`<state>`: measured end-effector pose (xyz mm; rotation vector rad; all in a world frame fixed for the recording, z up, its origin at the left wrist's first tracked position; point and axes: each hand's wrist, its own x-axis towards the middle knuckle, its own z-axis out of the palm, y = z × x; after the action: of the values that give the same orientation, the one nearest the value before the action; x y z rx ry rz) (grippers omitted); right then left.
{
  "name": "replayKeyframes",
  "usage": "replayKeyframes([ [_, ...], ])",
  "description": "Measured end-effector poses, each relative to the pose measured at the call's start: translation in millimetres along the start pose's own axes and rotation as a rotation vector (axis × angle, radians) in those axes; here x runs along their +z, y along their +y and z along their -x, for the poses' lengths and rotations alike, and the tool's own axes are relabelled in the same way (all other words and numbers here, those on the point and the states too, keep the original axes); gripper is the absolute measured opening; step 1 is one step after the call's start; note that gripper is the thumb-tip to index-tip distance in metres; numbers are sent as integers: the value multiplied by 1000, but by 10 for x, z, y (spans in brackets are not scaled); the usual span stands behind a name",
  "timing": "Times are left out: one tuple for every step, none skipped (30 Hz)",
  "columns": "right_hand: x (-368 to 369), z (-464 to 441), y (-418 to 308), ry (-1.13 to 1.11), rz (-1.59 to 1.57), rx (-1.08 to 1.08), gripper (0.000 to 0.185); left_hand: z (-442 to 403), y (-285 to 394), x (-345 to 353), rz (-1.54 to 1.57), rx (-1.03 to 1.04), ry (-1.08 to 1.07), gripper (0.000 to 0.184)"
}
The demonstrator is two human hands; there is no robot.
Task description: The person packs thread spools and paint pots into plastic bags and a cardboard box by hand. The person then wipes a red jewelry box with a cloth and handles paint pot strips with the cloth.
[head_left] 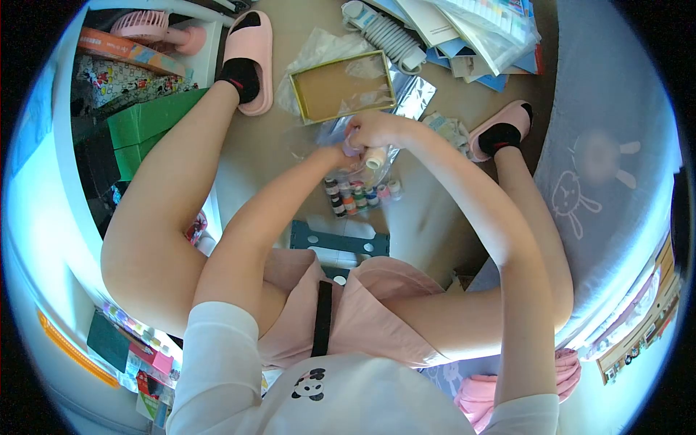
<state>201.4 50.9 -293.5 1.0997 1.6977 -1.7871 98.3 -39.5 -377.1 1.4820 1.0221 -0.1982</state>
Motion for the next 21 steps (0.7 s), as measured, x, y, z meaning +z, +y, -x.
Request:
replayKeyframes([
  [45, -33, 1, 33, 175, -87, 30, -23, -36, 19, -17, -8, 2, 35],
  [80, -63, 5, 66, 350, -174, 30, -43, -69, 42, -25, -13, 5, 35],
  [85, -32, -54, 69, 348, -171, 30, -26, -70, 49, -26, -18, 10, 34],
  [86, 5, -105, 48, 419, -168, 28, -6, -77, 51, -30, -24, 14, 34],
  [69, 41, -151, 28, 489, -163, 27, 24, -91, 54, 6, -15, 24, 33],
  [44, 79, -196, 34, 486, -155, 27, 76, -85, 36, 72, 2, 32, 33],
  [21, 118, -229, -22, 519, -135, 26, 125, -90, 19, 144, 28, 35, 33],
  [0, 155, -245, -78, 552, -116, 26, 161, -99, -9, 214, 48, 38, 32],
  [-4, 146, -203, -74, 551, -110, 26, 150, -145, 4, 243, 55, 42, 32],
  [4, 111, -144, -75, 683, -74, 23, 124, -234, 56, 271, 62, 47, 32],
  [22, 79, -86, -78, 814, -39, 20, 54, -313, 93, 262, 65, 56, 33],
  [40, 90, -62, -77, 813, -39, 20, 11, -339, 97, 254, 69, 65, 34],
  [63, 110, -34, -16, 810, 3, 19, -18, -368, 105, 236, 74, 83, 36],
  [81, 118, -16, 47, 806, 43, 19, -42, -389, 126, 234, 72, 85, 36],
  [93, 133, -24, 48, 807, 40, 19, 14, -195, 45, 320, 101, 93, 38],
  [110, 159, -28, 77, 784, 54, 19, 38, -98, 22, 410, 129, 100, 40],
  [115, 182, -29, 107, 760, 70, 19, 5, -123, 55, 411, 129, 97, 40],
  [98, 187, -21, 107, 758, 73, 19, -83, -200, 126, 339, 95, 168, 38],
  [70, 181, -7, 163, 694, 31, 24, -147, -245, 176, 267, 60, 239, 37],
  [45, 174, 3, 218, 631, -14, 30, -198, -300, 217, 269, 61, 237, 37],
  [20, 166, 25, 216, 630, -14, 30, -207, -308, 216, 187, 25, 201, 35],
])
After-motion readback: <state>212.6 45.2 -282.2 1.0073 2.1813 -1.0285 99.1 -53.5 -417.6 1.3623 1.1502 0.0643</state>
